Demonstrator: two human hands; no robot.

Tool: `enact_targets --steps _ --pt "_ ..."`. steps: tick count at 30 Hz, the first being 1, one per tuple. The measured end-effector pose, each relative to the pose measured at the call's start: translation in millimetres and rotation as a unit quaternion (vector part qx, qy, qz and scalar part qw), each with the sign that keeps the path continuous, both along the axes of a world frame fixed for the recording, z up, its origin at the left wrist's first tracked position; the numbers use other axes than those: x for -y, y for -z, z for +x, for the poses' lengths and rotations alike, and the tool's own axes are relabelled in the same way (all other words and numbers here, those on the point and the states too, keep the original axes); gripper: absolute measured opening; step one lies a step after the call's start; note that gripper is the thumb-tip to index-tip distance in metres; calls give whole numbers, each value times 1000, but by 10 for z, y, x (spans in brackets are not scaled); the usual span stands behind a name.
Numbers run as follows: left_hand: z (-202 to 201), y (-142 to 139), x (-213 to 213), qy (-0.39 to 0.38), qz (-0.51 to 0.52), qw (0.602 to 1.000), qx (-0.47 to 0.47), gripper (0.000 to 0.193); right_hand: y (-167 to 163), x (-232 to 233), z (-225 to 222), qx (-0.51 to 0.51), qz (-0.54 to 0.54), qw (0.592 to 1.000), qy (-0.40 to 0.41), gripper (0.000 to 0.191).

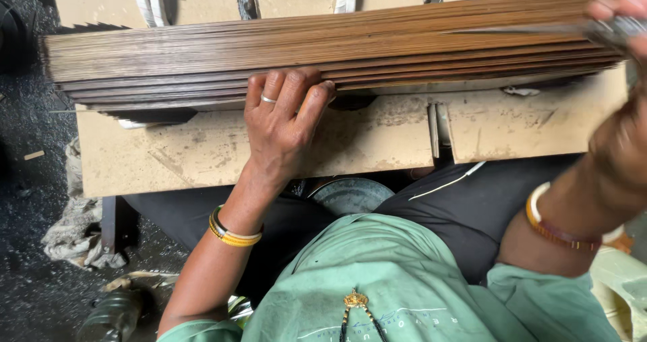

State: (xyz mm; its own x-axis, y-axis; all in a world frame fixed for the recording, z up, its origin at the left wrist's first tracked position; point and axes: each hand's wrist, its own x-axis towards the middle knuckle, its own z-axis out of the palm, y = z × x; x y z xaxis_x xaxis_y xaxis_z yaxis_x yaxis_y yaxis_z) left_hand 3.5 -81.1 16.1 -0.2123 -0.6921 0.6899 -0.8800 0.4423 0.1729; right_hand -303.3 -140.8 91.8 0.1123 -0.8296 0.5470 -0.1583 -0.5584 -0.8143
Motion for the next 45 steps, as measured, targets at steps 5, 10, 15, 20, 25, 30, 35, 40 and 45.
enact_targets --steps 5,10,15,20,25,30,35,40,45 --pt "312 31 -147 -26 0 994 105 31 15 413 540 -154 14 984 -86 25" --pt "1063 157 -453 -91 -22 996 13 16 205 169 404 -237 -157 958 29 49" --pt "1634 294 -661 -121 -49 991 -32 13 599 -239 205 -264 -174 938 145 24" --pt "1730 374 -718 -139 -44 988 -50 6 924 -256 223 -302 -228 912 160 19" --pt "1606 424 -660 -160 -77 982 -68 11 999 -165 144 -311 -243 903 170 18" --pt "1400 564 -635 -182 -87 973 -108 11 1042 -146 23 -336 -225 899 169 17" --pt "1302 595 -596 -180 -86 972 -121 14 1091 -173 -96 -369 -213 887 176 16" --pt "1257 526 -583 -180 -89 975 -100 14 1120 -131 -77 -388 -242 871 182 16" --pt "1295 622 -574 -168 -117 974 -92 11 1074 -106 54 -420 -313 830 192 16"
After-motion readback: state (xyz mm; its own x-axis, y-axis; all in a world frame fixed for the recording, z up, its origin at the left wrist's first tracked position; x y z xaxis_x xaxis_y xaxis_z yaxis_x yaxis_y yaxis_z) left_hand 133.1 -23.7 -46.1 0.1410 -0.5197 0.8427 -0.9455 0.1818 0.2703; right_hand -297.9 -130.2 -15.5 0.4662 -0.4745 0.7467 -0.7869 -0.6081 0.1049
